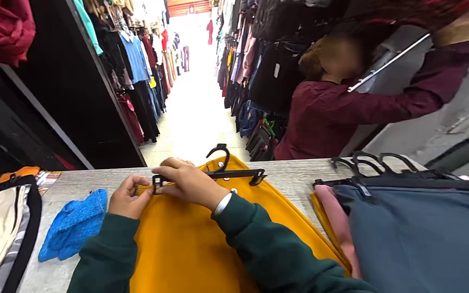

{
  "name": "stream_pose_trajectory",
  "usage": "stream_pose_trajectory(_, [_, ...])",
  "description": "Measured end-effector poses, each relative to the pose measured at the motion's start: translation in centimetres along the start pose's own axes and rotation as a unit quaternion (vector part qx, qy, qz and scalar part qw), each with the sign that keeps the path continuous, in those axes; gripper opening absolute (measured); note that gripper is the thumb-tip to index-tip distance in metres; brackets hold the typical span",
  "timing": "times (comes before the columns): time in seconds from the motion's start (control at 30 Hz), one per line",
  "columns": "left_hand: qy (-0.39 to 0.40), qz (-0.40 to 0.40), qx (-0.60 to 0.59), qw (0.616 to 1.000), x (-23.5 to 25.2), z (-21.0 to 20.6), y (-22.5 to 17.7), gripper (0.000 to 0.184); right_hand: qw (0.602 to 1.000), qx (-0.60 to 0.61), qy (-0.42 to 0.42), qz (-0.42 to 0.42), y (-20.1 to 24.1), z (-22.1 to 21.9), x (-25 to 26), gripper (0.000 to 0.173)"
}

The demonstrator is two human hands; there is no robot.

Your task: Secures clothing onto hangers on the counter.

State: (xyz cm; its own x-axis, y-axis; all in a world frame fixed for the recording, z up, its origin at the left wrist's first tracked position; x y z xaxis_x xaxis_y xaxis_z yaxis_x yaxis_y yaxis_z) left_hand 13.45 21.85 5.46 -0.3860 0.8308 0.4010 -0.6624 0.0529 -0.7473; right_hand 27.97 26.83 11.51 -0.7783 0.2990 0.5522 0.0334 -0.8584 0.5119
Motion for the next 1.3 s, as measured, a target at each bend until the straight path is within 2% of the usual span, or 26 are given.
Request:
stream_pose_trajectory(0.03, [0.002, 0.017, 0.011, 1.000, 0.3, -0.1, 1.1, 0.028, 1.000, 0.008, 0.010, 0.004, 0.9, 0.7, 0.1, 0.037])
stream_pose_trajectory(0.07, [0.002, 0.036, 0.022, 0.999, 0.6, -0.2, 2.2, 0.028, 1.000, 0.018, -0.002, 0.020, 1.9, 2.1, 0.1, 0.032])
stream_pose_trajectory(0.13, [0.001, 0.067, 0.050, 0.996, 1.4, -0.6, 4.5, 0.027, 0.995, 0.029, -0.085, 0.048, 3.3, 7.0, -0.6, 0.016])
stream_pose_trajectory(0.17, [0.005, 0.082, 0.069, 0.994, 1.8, -1.0, 5.8, 0.026, 0.990, 0.021, -0.136, 0.033, 2.9, 9.8, -1.5, 0.017])
stream_pose_trajectory(0.23, [0.024, 0.102, 0.110, 0.988, 2.6, -1.9, 7.9, 0.025, 0.973, -0.019, -0.220, -0.072, -0.8, 14.7, -4.2, 0.023])
stream_pose_trajectory(0.3, [0.052, 0.106, 0.165, 0.979, 3.8, -2.7, 8.6, 0.024, 0.945, -0.042, -0.253, -0.203, -7.1, 17.4, -7.8, 0.027])
stream_pose_trajectory(0.37, [0.097, 0.094, 0.231, 0.964, 5.2, -3.8, 8.8, 0.028, 0.919, -0.036, -0.231, -0.317, -13.0, 17.3, -11.7, 0.029])
stream_pose_trajectory(0.47, [0.198, 0.090, 0.350, 0.911, 7.3, -5.4, 8.5, 0.040, 0.899, -0.001, -0.192, -0.393, -17.2, 14.5, -15.0, 0.029])
stream_pose_trajectory(0.53, [0.204, 0.068, 0.409, 0.887, 8.1, -5.8, 6.1, 0.045, 0.895, 0.015, -0.175, -0.410, -18.1, 13.0, -15.6, 0.029])
stream_pose_trajectory(0.6, [0.169, -0.015, 0.408, 0.897, 9.0, -7.0, 0.1, 0.044, 0.896, 0.021, -0.177, -0.407, -18.4, 12.9, -15.2, 0.028])
stream_pose_trajectory(0.7, [0.246, -0.136, 0.350, 0.894, 7.6, -13.5, -11.1, 0.038, 0.894, 0.033, -0.184, -0.408, -18.6, 12.9, -15.2, 0.028])
stream_pose_trajectory(0.77, [0.285, -0.187, 0.296, 0.892, 6.9, -19.3, -14.8, 0.034, 0.890, 0.038, -0.192, -0.412, -18.7, 13.0, -15.6, 0.029])
stream_pose_trajectory(0.87, [0.335, -0.143, 0.270, 0.891, 7.0, -25.9, -14.5, 0.038, 0.891, 0.043, -0.200, -0.406, -18.7, 12.7, -15.7, 0.029])
stream_pose_trajectory(1.0, [0.358, -0.126, 0.268, 0.885, 7.7, -29.3, -13.4, 0.029, 0.877, 0.063, -0.191, -0.436, -19.2, 12.8, -15.9, 0.031])
stream_pose_trajectory(1.07, [0.329, -0.156, 0.250, 0.897, 8.9, -28.5, -13.0, 0.028, 0.873, 0.076, -0.158, -0.455, -19.1, 12.4, -15.9, 0.034])
stream_pose_trajectory(1.23, [0.155, -0.163, 0.236, 0.945, 12.1, -23.1, -13.2, 0.025, 0.873, 0.090, -0.138, -0.459, -18.6, 11.8, -15.2, 0.037])
stream_pose_trajectory(1.3, [0.122, -0.175, 0.206, 0.955, 11.9, -21.0, -14.5, 0.024, 0.869, 0.113, -0.128, -0.465, -18.0, 11.5, -14.8, 0.047])
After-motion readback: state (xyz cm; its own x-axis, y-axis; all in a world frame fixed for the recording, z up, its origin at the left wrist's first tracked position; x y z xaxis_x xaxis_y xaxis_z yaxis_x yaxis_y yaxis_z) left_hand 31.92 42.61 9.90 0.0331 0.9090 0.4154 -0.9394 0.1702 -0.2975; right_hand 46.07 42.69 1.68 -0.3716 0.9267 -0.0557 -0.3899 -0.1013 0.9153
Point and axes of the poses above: each hand's wrist, its own x-axis towards the middle knuckle, its own z-axis out of the back of the hand, y = z × x, the point moved 10 cm from there along x, towards the middle knuckle, and after that the axes turned 12 degrees about x, right-handed, at the moved point
